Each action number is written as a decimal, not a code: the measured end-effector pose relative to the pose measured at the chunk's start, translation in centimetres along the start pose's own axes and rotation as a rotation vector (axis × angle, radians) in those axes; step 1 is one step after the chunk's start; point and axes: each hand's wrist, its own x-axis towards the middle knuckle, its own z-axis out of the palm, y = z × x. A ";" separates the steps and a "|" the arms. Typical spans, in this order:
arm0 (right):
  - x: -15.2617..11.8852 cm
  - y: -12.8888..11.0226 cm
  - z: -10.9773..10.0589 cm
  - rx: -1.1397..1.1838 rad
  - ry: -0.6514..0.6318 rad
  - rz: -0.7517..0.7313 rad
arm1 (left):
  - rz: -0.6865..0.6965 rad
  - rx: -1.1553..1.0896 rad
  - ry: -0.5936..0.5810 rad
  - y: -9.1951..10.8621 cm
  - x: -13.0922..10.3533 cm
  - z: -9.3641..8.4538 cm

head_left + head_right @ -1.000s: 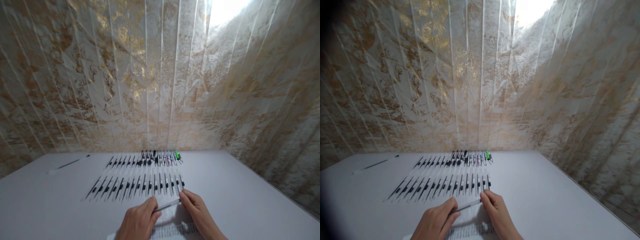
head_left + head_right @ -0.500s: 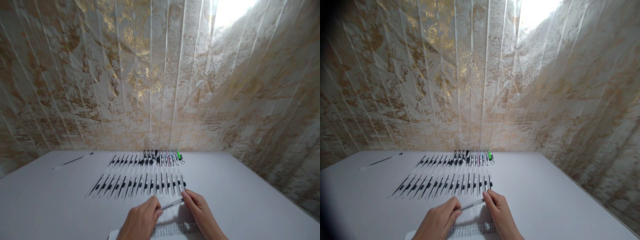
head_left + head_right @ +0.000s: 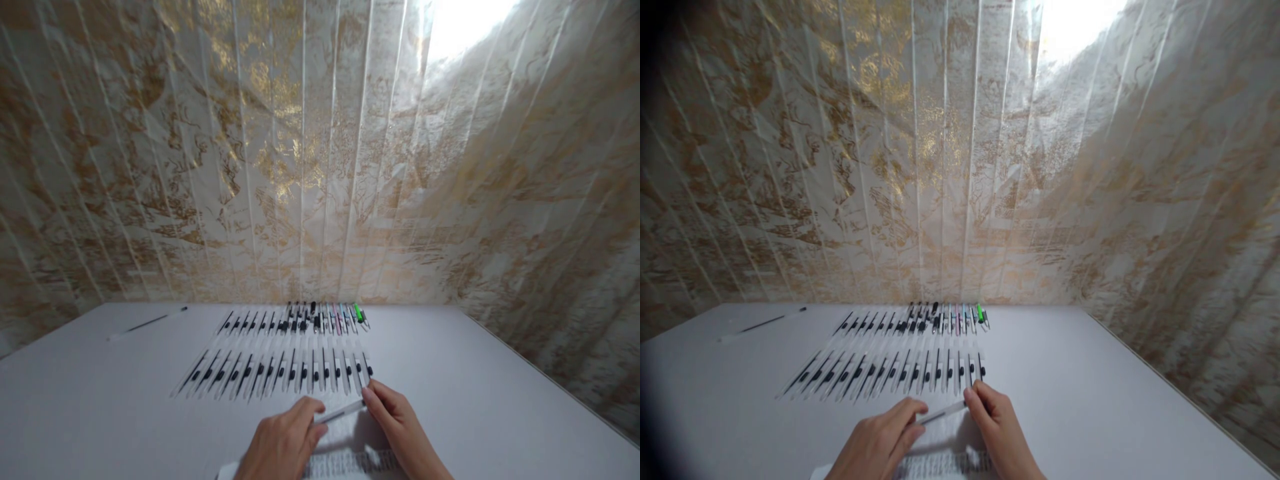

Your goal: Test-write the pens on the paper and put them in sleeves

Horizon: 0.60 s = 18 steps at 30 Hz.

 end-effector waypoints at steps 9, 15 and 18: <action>-0.1 -0.3 0.0 -0.020 -0.007 -0.001 | 0.072 0.054 0.025 -0.1 0.0 0.1; -0.3 -0.6 0.1 0.009 -0.046 -0.029 | -0.029 0.014 0.011 0.2 -0.1 -0.2; -0.2 -0.7 -0.1 0.035 -0.030 -0.055 | -0.037 0.004 -0.016 0.4 0.1 -0.3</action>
